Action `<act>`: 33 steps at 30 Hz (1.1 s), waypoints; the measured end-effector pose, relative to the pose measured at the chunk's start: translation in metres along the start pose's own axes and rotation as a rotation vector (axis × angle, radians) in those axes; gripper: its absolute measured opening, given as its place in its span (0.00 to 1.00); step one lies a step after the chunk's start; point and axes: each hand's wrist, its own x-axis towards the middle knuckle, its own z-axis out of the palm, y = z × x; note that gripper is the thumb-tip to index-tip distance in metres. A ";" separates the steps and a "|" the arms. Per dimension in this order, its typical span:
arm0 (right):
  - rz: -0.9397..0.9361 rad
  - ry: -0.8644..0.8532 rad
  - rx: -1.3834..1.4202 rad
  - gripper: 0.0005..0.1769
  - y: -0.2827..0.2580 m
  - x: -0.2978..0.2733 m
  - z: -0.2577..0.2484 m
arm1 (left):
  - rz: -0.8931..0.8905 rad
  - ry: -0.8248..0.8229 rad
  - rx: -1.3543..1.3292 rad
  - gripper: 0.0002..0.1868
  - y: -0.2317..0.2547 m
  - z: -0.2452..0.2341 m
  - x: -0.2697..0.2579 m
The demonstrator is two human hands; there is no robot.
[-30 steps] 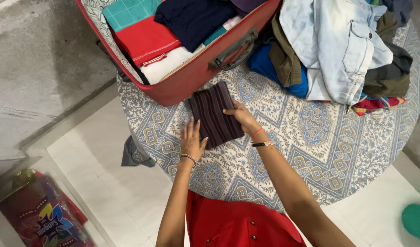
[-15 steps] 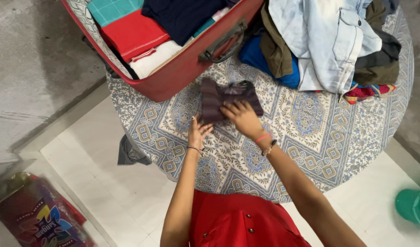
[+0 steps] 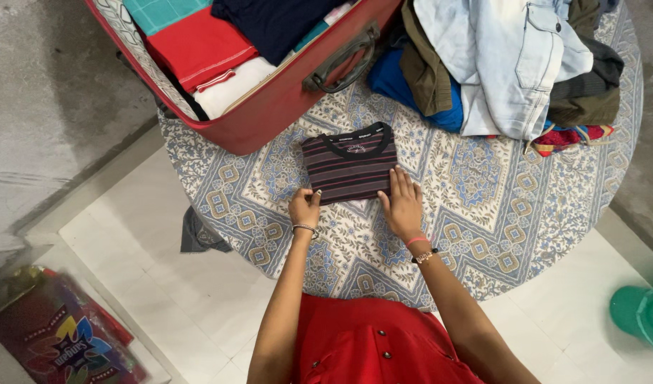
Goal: The person folds a shirt and a pair of jeans by hand on a table and places them into an open suitcase.
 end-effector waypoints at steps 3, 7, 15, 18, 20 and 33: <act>0.070 0.037 0.027 0.36 0.006 0.004 0.004 | 0.025 -0.007 0.069 0.12 0.007 -0.005 0.001; 0.188 0.089 0.180 0.29 0.012 0.029 0.009 | 0.080 -0.053 0.100 0.15 0.021 -0.013 0.020; 0.183 0.235 0.311 0.21 0.045 0.108 0.055 | 0.030 -0.032 0.107 0.17 0.035 0.004 0.088; 0.425 0.129 0.431 0.13 0.059 0.129 0.067 | -0.030 0.032 0.132 0.18 0.044 0.003 0.100; 0.388 0.235 0.498 0.09 0.067 0.137 0.071 | 0.029 0.062 0.093 0.13 0.045 0.004 0.107; 0.456 0.182 0.323 0.17 0.040 0.093 0.042 | -0.093 0.022 0.214 0.16 0.050 -0.003 0.084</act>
